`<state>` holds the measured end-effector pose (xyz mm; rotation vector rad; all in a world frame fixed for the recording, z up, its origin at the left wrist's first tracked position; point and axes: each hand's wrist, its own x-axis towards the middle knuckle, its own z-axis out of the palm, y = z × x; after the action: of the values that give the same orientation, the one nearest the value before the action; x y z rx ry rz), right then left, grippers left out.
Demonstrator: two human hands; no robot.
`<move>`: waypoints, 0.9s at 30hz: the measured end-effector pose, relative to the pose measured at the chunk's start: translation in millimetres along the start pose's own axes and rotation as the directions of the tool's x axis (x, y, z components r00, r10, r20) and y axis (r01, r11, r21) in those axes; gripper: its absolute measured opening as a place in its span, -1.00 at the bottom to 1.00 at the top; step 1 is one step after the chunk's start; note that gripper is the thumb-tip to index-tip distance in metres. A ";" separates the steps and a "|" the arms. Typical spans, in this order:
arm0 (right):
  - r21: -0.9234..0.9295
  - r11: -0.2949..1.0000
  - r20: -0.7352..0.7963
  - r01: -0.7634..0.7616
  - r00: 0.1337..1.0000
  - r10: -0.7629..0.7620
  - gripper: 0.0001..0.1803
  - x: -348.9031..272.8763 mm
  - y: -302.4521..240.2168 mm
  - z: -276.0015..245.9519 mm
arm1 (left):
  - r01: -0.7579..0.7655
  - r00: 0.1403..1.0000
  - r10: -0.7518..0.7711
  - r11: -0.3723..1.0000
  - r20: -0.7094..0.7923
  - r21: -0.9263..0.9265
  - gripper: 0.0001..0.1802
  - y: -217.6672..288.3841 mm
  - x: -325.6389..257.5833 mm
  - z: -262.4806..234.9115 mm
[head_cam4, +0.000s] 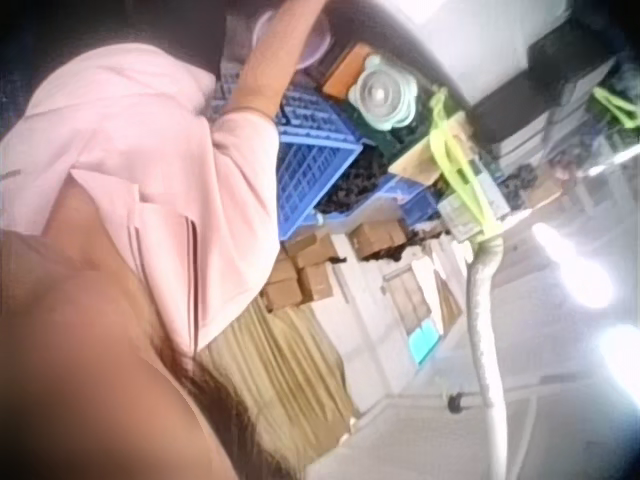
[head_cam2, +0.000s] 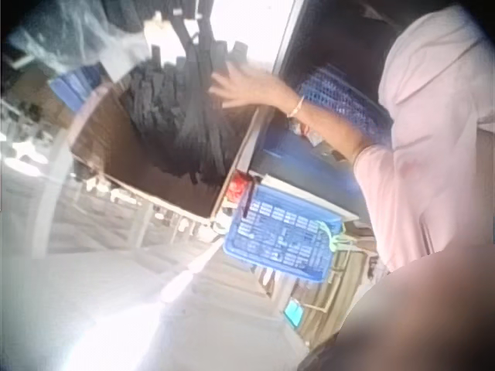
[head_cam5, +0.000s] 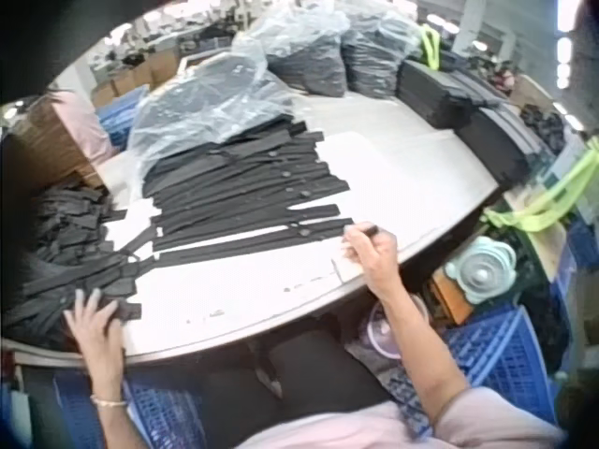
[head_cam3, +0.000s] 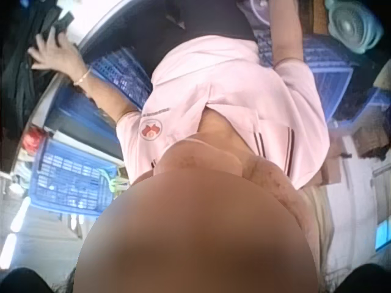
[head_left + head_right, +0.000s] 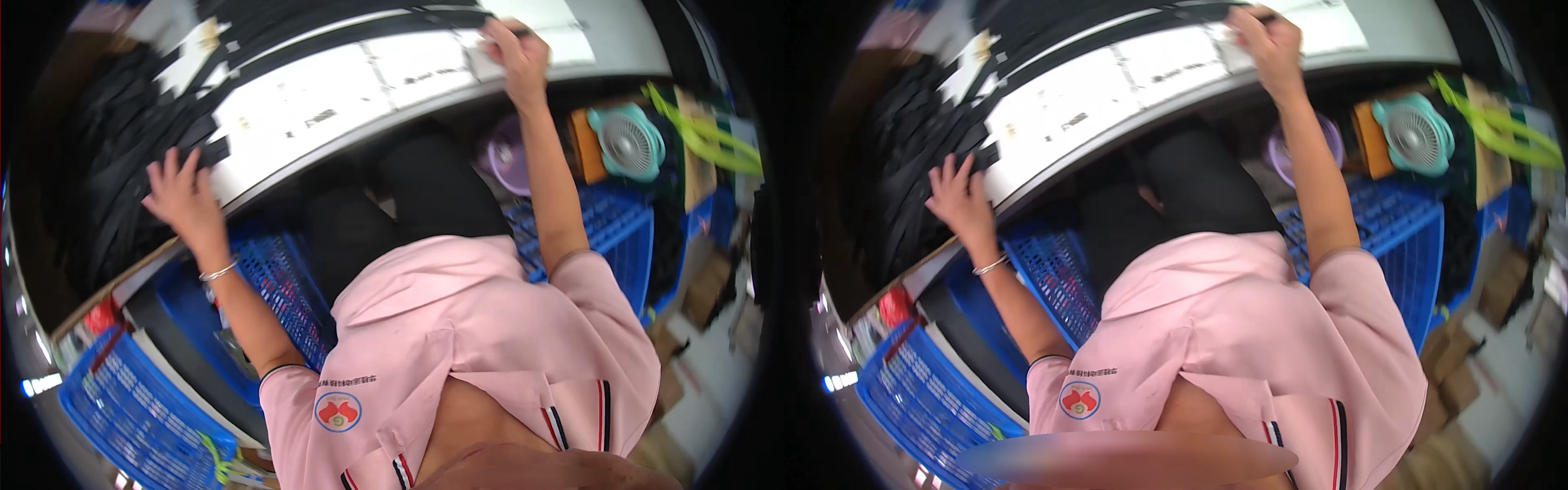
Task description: Marking and organizing black zippers using a template and a pen.
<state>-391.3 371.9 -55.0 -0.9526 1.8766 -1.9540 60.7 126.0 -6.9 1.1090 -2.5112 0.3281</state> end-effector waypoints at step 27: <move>-0.625 0.499 0.313 0.601 0.778 -0.544 -0.61 -79.2 -28.2 51.1 | -0.187 0.982 0.140 0.581 -0.128 -0.792 -0.71 283.7 67.3 36.2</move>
<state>-293.7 383.4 -52.0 -2.0873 2.5417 -1.3528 -201.6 256.7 -28.0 0.4677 -2.2648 -0.6955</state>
